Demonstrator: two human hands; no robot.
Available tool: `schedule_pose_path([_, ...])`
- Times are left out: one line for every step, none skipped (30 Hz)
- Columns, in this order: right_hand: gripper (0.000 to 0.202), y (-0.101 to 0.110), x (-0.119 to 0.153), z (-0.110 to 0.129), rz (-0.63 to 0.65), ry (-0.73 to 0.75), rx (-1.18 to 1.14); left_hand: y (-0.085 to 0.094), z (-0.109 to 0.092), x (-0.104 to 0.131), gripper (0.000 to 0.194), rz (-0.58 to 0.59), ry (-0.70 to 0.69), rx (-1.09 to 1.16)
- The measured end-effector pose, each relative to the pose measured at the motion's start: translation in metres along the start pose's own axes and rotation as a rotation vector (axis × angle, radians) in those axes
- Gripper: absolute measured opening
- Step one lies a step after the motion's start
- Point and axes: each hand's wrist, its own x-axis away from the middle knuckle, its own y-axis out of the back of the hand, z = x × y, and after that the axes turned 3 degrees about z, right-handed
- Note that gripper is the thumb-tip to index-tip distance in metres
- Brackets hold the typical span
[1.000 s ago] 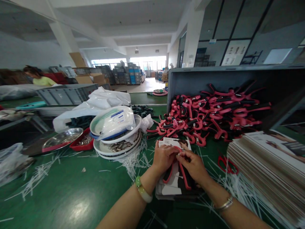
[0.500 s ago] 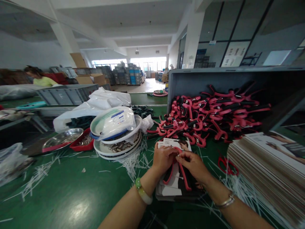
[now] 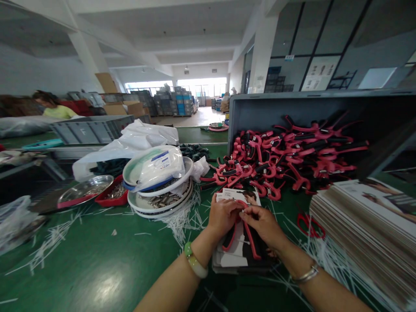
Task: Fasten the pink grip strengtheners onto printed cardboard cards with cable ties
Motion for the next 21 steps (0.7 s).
schedule_pose_path([0.025,0.0001,0.0001,0.0001,0.005,-0.005,0.0,-0.0007,0.0007,-0.0003,0.019,-0.007,0.004,0.01])
schedule_pose_path([0.024,0.0003,0.0002,0.0001,0.011,-0.01,-0.005,-0.0013,0.0014,-0.0006,0.018,-0.011,0.006,0.02])
schedule_pose_path([0.024,0.0005,0.0002,0.0,0.017,-0.013,-0.012,-0.0019,0.002,-0.0009,0.018,-0.014,0.006,0.029])
schedule_pose_path([0.023,0.0007,0.0001,0.0,0.022,-0.012,-0.021,-0.0023,0.0025,-0.0011,0.018,-0.014,0.004,0.036])
schedule_pose_path([0.023,0.0008,-0.0002,0.0001,0.026,-0.01,-0.027,-0.0026,0.0028,-0.0013,0.018,-0.013,0.002,0.04])
schedule_pose_path([0.024,0.001,-0.0007,0.0003,0.028,-0.006,-0.031,-0.0027,0.0029,-0.0014,0.018,-0.012,-0.002,0.041])
schedule_pose_path([0.024,0.0011,-0.0012,0.0006,0.029,-0.004,-0.033,-0.0027,0.0028,-0.0014,0.019,-0.011,-0.006,0.039])
schedule_pose_path([0.025,0.0012,-0.0019,0.0009,0.03,-0.008,-0.032,-0.0026,0.0027,-0.0014,0.019,-0.01,-0.007,0.035])
schedule_pose_path([0.026,0.0013,-0.0025,0.0014,0.032,-0.017,-0.028,-0.0025,0.0025,-0.0013,0.019,-0.009,-0.007,0.029])
schedule_pose_path([0.026,0.0014,-0.003,0.0018,0.035,-0.029,-0.022,-0.0023,0.0023,-0.0013,0.019,-0.008,-0.007,0.021])
schedule_pose_path([0.026,0.0014,-0.0033,0.0021,0.04,-0.038,-0.015,-0.0023,0.0021,-0.0012,0.019,-0.007,-0.008,0.013])
schedule_pose_path([0.026,0.0016,-0.0034,0.0023,0.045,-0.044,-0.008,-0.0022,0.0019,-0.0012,0.019,-0.007,-0.01,0.005])
schedule_pose_path([0.026,0.0017,-0.0032,0.0024,0.049,-0.044,-0.001,-0.0021,0.0017,-0.0011,0.019,-0.008,-0.013,-0.002])
schedule_pose_path([0.025,0.0018,-0.0029,0.0023,0.052,-0.04,0.003,-0.002,0.0015,-0.0011,0.019,-0.009,-0.015,-0.007])
schedule_pose_path([0.026,0.0019,-0.0024,0.0021,0.054,-0.036,0.004,-0.0019,0.0013,-0.001,0.019,-0.008,-0.018,-0.011])
schedule_pose_path([0.026,0.002,-0.0019,0.0018,0.056,-0.035,0.004,-0.0016,0.0012,-0.0009,0.018,-0.008,-0.021,-0.014])
schedule_pose_path([0.026,0.0021,-0.0015,0.0016,0.059,-0.038,0.005,-0.0012,0.0011,-0.0008,0.018,-0.007,-0.025,-0.017])
schedule_pose_path([0.026,0.0022,-0.0012,0.0014,0.06,-0.041,0.008,-0.0008,0.0011,-0.0006,0.018,-0.006,-0.03,-0.019])
schedule_pose_path([0.026,0.0022,-0.0011,0.0014,0.059,-0.045,0.011,-0.0003,0.0011,-0.0004,0.018,-0.005,-0.035,-0.023])
schedule_pose_path([0.025,0.0023,-0.0011,0.0016,0.058,-0.048,0.016,0.0002,0.0011,-0.0001,0.018,-0.003,-0.041,-0.026])
schedule_pose_path([0.024,0.0023,-0.0014,0.0018,0.055,-0.05,0.02,0.0006,0.0013,0.0001,0.018,-0.001,-0.045,-0.028])
